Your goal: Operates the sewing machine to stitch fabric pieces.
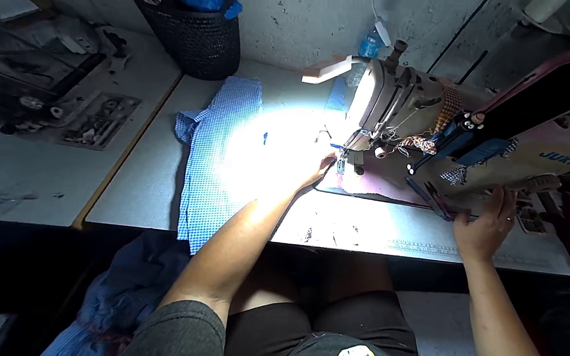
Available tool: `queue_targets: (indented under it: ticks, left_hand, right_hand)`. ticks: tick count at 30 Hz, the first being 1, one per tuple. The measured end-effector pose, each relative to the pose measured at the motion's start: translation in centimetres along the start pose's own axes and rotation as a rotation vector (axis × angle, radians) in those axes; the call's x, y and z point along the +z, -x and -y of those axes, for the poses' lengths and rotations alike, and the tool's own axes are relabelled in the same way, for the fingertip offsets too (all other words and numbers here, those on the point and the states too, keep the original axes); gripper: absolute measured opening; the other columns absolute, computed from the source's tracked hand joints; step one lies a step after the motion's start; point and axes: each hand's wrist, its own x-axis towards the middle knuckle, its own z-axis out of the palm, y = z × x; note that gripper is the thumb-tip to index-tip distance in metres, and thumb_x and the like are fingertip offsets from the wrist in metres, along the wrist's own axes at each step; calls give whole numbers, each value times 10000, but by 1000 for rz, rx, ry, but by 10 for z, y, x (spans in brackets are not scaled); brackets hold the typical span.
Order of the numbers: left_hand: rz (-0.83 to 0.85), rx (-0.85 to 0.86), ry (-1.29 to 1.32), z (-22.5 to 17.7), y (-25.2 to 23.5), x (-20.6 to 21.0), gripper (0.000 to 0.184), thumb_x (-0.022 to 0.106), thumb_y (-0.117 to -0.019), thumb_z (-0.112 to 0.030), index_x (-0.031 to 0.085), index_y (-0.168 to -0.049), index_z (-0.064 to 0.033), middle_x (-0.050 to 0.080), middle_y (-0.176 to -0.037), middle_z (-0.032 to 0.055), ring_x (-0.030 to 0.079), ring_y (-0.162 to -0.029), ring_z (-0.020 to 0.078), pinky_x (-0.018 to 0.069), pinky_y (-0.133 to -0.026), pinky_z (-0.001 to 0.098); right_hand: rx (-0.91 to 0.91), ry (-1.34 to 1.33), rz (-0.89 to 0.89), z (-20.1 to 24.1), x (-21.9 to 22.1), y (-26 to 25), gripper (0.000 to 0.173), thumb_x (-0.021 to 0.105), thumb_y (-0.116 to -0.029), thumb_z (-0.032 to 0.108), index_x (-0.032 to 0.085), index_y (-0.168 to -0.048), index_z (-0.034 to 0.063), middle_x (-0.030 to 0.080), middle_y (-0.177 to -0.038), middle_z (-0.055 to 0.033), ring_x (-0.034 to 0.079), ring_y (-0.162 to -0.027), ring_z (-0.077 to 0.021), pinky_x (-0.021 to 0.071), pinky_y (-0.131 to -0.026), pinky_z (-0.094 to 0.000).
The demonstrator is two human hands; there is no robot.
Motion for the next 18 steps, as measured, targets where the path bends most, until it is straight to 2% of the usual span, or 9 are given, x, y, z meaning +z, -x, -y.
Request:
queue_targets:
  ticks: [3, 4, 6, 8, 12, 15, 18]
  left_hand:
    - [-1, -111, 114, -9, 2, -3, 254, 531, -1043, -123, 712, -1161, 10, 710, -1129, 191, 666, -1100, 327, 479, -992, 489]
    - [-44, -175, 152, -14, 2, -4, 267, 526, -1051, -157, 709, -1177, -8, 714, -1120, 171, 677, -1068, 289, 500, -967, 468]
    - [-253, -204, 98, -32, 3, -11, 240, 574, -1009, -223, 750, -1079, -76, 747, -987, 95, 717, -922, 212, 561, -840, 441]
    - [-500, -136, 114, -55, 2, -16, 183, 652, -953, -201, 766, -1007, -69, 751, -891, 66, 716, -806, 139, 589, -751, 349]
    - [-786, -75, 316, -97, -14, -18, 106, 715, -883, -48, 764, -954, 14, 740, -831, 103, 690, -743, 94, 564, -726, 242]
    - [-786, -134, 438, -107, -27, -26, 160, 658, -960, -74, 748, -1058, 15, 740, -866, 76, 665, -727, 34, 549, -701, 198]
    - [-660, -196, 537, -110, -34, -38, 171, 660, -982, -131, 749, -1074, -18, 714, -763, -7, 603, -613, -20, 506, -591, 173]
  right_hand:
    - [-17, 4, -17, 0, 0, 0, 703, 580, -900, 168, 388, -1536, -61, 376, -1589, -297, 332, -1501, -457, 278, -1215, -570]
    - [-21, 3, -29, -1, 1, 0, 700, 577, -898, 177, 396, -1533, -56, 388, -1585, -290, 342, -1498, -452, 278, -1217, -567]
    - [-25, -8, -42, -1, 2, -2, 694, 575, -898, 179, 406, -1529, -55, 401, -1579, -286, 353, -1492, -451, 275, -1221, -568]
    - [-20, -18, -38, -2, 1, -2, 688, 584, -904, 184, 411, -1527, -50, 401, -1577, -287, 351, -1492, -454, 266, -1224, -574]
    - [-19, -35, -26, -3, 1, -1, 698, 606, -902, 193, 409, -1529, -45, 394, -1578, -296, 341, -1494, -463, 261, -1220, -592]
    - [-25, -65, 6, -1, -4, 0, 708, 593, -922, 218, 382, -1537, -64, 372, -1580, -318, 328, -1490, -490, 248, -1220, -610]
    - [-33, -84, -6, -2, -4, -1, 701, 584, -934, 243, 389, -1533, -64, 386, -1571, -319, 333, -1482, -501, 253, -1207, -636]
